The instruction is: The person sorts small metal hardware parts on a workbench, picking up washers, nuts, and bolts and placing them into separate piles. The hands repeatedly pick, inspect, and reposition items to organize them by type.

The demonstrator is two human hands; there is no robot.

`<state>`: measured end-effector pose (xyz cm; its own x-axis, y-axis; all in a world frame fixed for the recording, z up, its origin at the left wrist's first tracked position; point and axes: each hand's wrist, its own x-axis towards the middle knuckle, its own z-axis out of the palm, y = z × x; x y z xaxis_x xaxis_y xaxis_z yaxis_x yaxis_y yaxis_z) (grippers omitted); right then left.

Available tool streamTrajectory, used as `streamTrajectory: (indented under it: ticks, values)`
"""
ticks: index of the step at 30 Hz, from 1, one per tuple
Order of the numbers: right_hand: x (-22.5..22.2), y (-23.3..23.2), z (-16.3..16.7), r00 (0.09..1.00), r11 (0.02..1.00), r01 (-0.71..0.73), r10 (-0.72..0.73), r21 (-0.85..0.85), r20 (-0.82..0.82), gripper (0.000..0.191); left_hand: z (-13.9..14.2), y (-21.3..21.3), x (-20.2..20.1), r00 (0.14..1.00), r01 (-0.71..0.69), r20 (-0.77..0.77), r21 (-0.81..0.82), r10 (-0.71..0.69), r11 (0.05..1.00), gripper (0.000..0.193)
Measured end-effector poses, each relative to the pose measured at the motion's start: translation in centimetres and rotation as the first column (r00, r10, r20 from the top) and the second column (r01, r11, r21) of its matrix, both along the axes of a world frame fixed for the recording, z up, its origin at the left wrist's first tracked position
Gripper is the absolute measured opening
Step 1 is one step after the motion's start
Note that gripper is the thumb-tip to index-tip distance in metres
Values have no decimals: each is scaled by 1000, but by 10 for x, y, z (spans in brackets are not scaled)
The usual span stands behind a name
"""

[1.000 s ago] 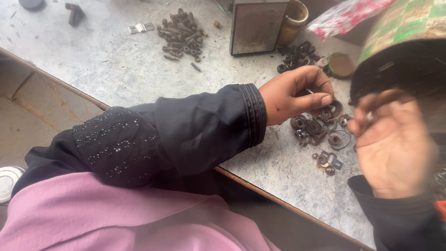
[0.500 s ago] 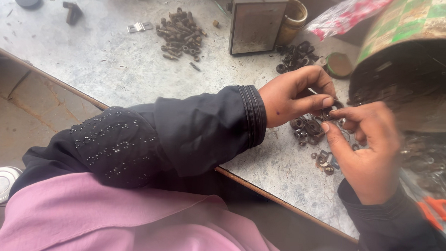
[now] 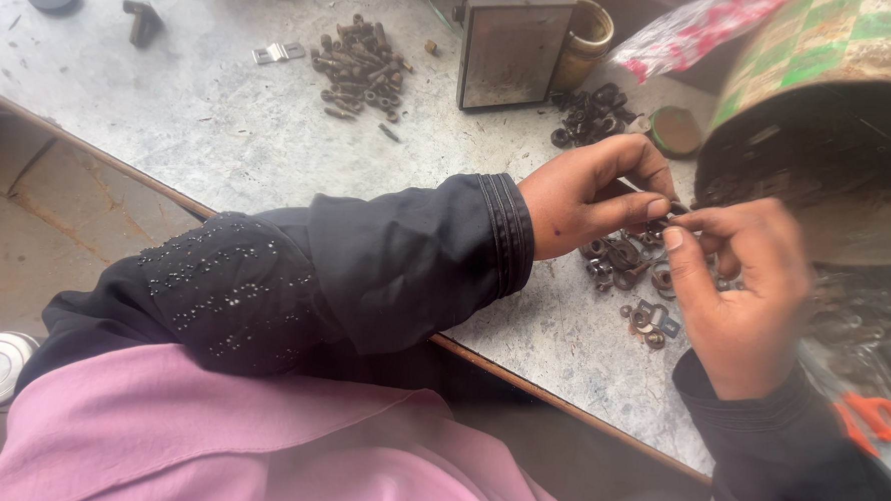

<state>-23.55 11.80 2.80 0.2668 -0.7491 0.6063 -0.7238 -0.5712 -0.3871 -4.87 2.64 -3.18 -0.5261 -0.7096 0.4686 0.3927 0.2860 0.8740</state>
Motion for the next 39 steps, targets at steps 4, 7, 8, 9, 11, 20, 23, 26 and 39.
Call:
streamTrajectory:
  ticks: [4, 7, 8, 9, 11, 20, 23, 26, 39]
  values:
    - [-2, 0, -1, 999, 1000, -14, 14, 7, 31, 7, -1, 0, -2, 1000, 16, -16, 14, -16, 1000, 17]
    - [-3, -2, -3, 997, 999, -28, 27, 23, 72, 10, 0, -1, -2, 1000, 14, 10, 19, -14, 1000, 16]
    - [-4, -3, -4, 994, 998, -48, 45, 30, 100, 12, 0, -1, -2, 1000, 11, 22, 19, -12, 1000, 16]
    - [-4, -4, -6, 989, 996, -58, 50, 60, 140, 14, 0, -1, -1, 1000, 13, 23, 22, -13, 1000, 16]
    - [-6, -6, -8, 972, 987, -74, 40, 143, 231, 18, 1, -1, -1, 1000, 16, 25, 27, -17, 1000, 16]
    - [-6, -16, -11, 900, 941, -229, 107, 251, 422, 22, -1, -2, -3, 999, 1, 37, 9, -2, 1000, 17]
    - [0, -8, -6, 955, 974, -162, 114, 158, 273, 15, -1, -3, -3, 1000, 12, 0, 44, -12, 999, 18]
    - [6, -3, 5, 988, 990, -63, 44, 127, 149, 15, -1, -5, -2, 1000, -16, 10, 60, 16, 998, 19]
    - [7, 5, 20, 937, 990, 16, -64, -140, -343, 34, -4, -9, -3, 1000, -29, 0, 59, 29, 998, 20]
